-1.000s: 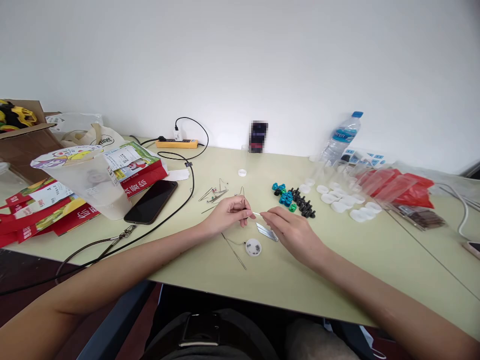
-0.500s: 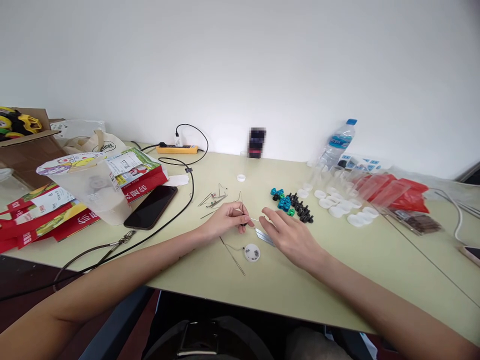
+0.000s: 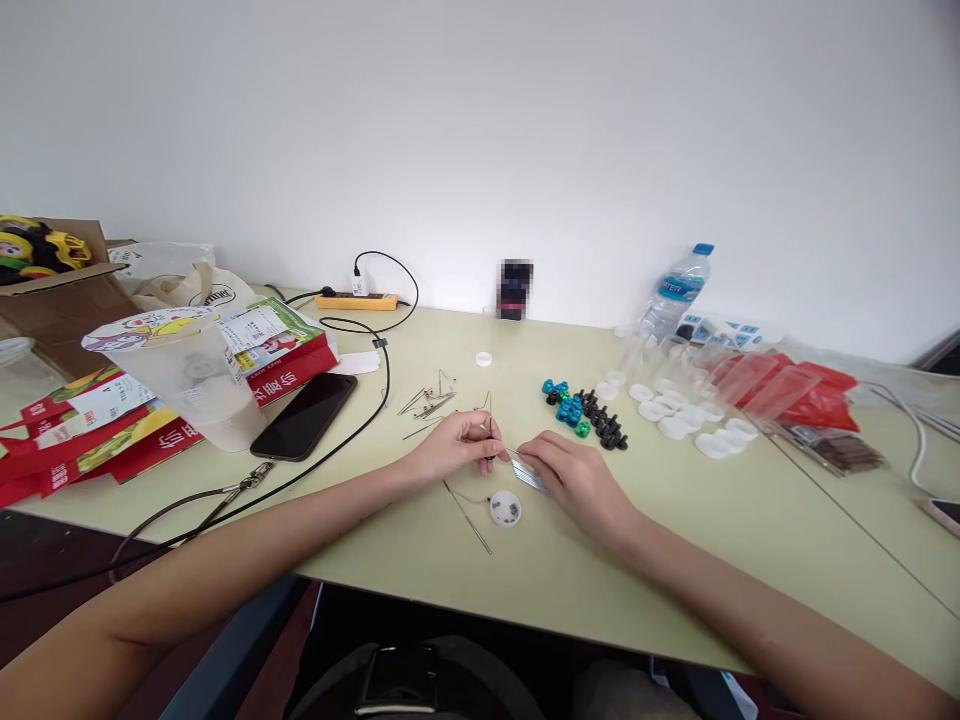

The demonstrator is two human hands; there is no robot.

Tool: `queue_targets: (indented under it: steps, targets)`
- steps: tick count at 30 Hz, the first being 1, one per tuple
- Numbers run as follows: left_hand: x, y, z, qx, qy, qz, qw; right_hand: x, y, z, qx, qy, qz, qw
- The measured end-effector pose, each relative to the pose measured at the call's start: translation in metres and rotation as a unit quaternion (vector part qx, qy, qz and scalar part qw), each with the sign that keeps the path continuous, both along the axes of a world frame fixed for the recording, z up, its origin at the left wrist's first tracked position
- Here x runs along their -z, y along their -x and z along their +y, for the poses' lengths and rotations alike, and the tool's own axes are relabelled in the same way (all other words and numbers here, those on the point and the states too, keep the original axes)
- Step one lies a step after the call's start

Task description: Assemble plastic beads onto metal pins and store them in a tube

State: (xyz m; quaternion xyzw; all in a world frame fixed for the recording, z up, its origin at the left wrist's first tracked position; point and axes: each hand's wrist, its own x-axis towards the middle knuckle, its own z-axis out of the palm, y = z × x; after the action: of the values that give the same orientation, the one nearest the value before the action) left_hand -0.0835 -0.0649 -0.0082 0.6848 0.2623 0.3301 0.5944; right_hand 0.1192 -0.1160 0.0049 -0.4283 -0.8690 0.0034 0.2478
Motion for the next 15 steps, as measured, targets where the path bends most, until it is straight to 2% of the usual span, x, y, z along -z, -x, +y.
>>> queue_targets:
  steps: [3, 5, 9, 12, 15]
  targets:
    - [0.0018, -0.0011, 0.0005, 0.000, -0.009, 0.002, 1.000, 0.0014, 0.0029, -0.0002, 0.006, 0.114, 0.103, 0.988]
    - [0.0023, -0.0013, 0.0008, -0.004, -0.011, 0.000, 1.000, 0.0025, 0.0035, 0.0005, 0.006, 0.124, 0.123, 0.985]
    - [-0.0001, 0.0002, 0.0006, -0.012, -0.004, -0.009, 1.000, 0.0056, 0.0013, 0.0022, -0.019, -0.004, 0.034, 0.999]
    - [-0.0023, 0.0014, 0.0006, -0.017, 0.002, -0.017, 1.000, 0.0064, -0.0014, 0.0026, -0.041, -0.109, -0.040, 0.992]
    - [-0.0027, 0.0013, 0.0009, -0.011, 0.006, -0.018, 1.000, 0.0053, -0.0034, 0.0019, -0.051, -0.152, -0.079, 0.984]
